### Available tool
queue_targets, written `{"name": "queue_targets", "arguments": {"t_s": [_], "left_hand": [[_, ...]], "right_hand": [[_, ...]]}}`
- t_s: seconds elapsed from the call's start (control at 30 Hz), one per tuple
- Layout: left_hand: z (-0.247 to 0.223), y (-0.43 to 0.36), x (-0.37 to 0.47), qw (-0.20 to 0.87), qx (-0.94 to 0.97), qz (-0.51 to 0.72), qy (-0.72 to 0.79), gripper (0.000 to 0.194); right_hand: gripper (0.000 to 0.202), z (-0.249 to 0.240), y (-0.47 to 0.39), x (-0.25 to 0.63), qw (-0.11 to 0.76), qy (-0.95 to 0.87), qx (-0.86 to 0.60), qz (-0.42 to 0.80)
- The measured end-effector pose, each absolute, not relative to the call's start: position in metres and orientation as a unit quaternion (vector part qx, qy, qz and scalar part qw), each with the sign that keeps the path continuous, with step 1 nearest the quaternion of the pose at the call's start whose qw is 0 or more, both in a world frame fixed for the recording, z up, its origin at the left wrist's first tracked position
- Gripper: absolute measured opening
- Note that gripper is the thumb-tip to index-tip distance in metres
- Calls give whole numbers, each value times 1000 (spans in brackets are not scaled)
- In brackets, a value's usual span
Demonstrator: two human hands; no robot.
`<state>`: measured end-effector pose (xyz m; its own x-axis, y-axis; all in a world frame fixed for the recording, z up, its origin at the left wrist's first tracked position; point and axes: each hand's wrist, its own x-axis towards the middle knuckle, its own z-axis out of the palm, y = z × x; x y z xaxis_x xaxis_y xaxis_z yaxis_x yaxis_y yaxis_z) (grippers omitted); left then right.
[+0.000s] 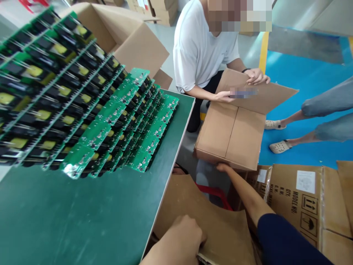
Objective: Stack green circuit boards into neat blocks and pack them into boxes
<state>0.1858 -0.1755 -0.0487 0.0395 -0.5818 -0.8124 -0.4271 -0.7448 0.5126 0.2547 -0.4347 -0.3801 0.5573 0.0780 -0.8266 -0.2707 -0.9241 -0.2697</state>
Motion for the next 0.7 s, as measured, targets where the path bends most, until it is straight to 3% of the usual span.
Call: {"name": "queue_targets", "arguments": {"t_s": [0.17,0.3,0.47,0.7], "left_hand": [[-40,-178,190,40,710,-619,-334,52],[-35,-177,186,47,712,-615,-335,49],[-27,-171,176,58,742,-580,-332,47],[-47,-174,173,31,721,-605,-336,51]], "right_hand": [[34,-346,-452,261,246,52,-893,374],[42,-329,-464,261,201,90,-946,238],[54,-333,-455,240,145,74,-968,191],[32,-348,-440,245,138,93,-974,151]]}}
